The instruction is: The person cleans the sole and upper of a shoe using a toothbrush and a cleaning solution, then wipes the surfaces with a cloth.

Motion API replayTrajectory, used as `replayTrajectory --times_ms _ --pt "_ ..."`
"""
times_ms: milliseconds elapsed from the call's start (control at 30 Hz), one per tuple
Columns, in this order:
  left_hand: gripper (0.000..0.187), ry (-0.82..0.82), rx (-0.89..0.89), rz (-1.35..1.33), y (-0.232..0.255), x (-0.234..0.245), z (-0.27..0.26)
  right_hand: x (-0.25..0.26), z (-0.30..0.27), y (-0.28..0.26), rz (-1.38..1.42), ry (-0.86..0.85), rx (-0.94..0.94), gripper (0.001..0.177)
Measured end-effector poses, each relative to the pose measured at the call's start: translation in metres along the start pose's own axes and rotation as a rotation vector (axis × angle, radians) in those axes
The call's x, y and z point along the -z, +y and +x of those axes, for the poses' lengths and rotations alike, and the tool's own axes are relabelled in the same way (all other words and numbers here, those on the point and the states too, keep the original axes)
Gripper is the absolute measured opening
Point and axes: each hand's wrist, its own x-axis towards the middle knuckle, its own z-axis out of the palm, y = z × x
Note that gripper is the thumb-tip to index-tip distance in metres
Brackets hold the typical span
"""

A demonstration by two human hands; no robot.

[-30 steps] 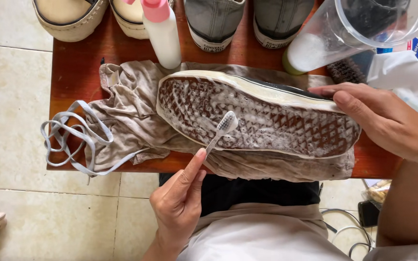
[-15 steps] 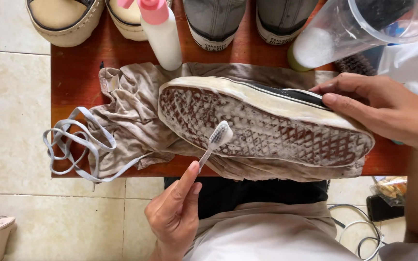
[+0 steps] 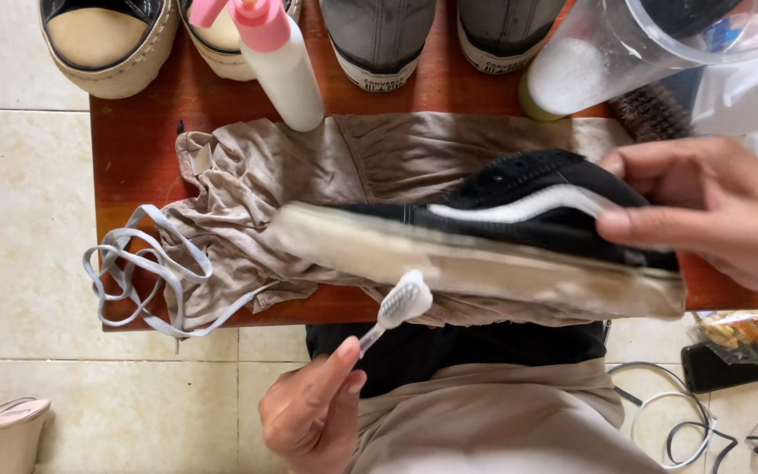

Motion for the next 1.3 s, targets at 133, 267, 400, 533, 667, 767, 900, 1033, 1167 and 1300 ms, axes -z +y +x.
replayTrajectory --times_ms 133,267,400,533,667,767,900,1033,1167,1300 --pt "0.027 -0.039 -0.056 -0.051 -0.002 0.006 -0.003 -0.004 -0.031 0.008 -0.06 0.084 0.01 0.016" --pt "0.024 -0.01 -0.077 -0.015 -0.002 0.005 -0.004 -0.001 -0.042 0.038 -0.341 0.275 0.374 0.03" --pt "0.02 -0.02 -0.063 -0.033 -0.001 0.004 -0.002 0.009 -0.046 0.056 -0.459 0.371 0.449 0.04" --pt "0.022 -0.039 -0.07 -0.04 -0.005 0.002 -0.003 0.011 -0.04 0.074 -0.422 0.408 0.573 0.051" --pt "0.022 -0.063 -0.045 -0.035 -0.006 0.003 -0.002 -0.012 -0.03 0.06 -0.578 0.477 0.676 0.043" --pt "0.022 -0.06 -0.041 -0.034 -0.009 0.003 -0.002 -0.024 -0.017 0.057 -0.669 0.523 0.832 0.035" --pt "0.023 -0.075 -0.047 -0.061 -0.012 0.001 -0.001 -0.027 -0.004 0.055 -0.843 0.495 1.173 0.016" --pt "0.023 -0.09 -0.03 -0.04 -0.012 0.001 -0.001 -0.023 0.002 0.075 -0.994 0.455 1.383 0.019" --pt "0.024 -0.09 -0.012 -0.054 -0.016 0.001 -0.002 -0.036 -0.004 0.094 -0.952 0.614 1.169 0.017" --pt "0.026 -0.08 0.019 -0.039 -0.021 0.001 -0.003 -0.049 -0.009 0.096 -0.964 0.721 1.082 0.017"
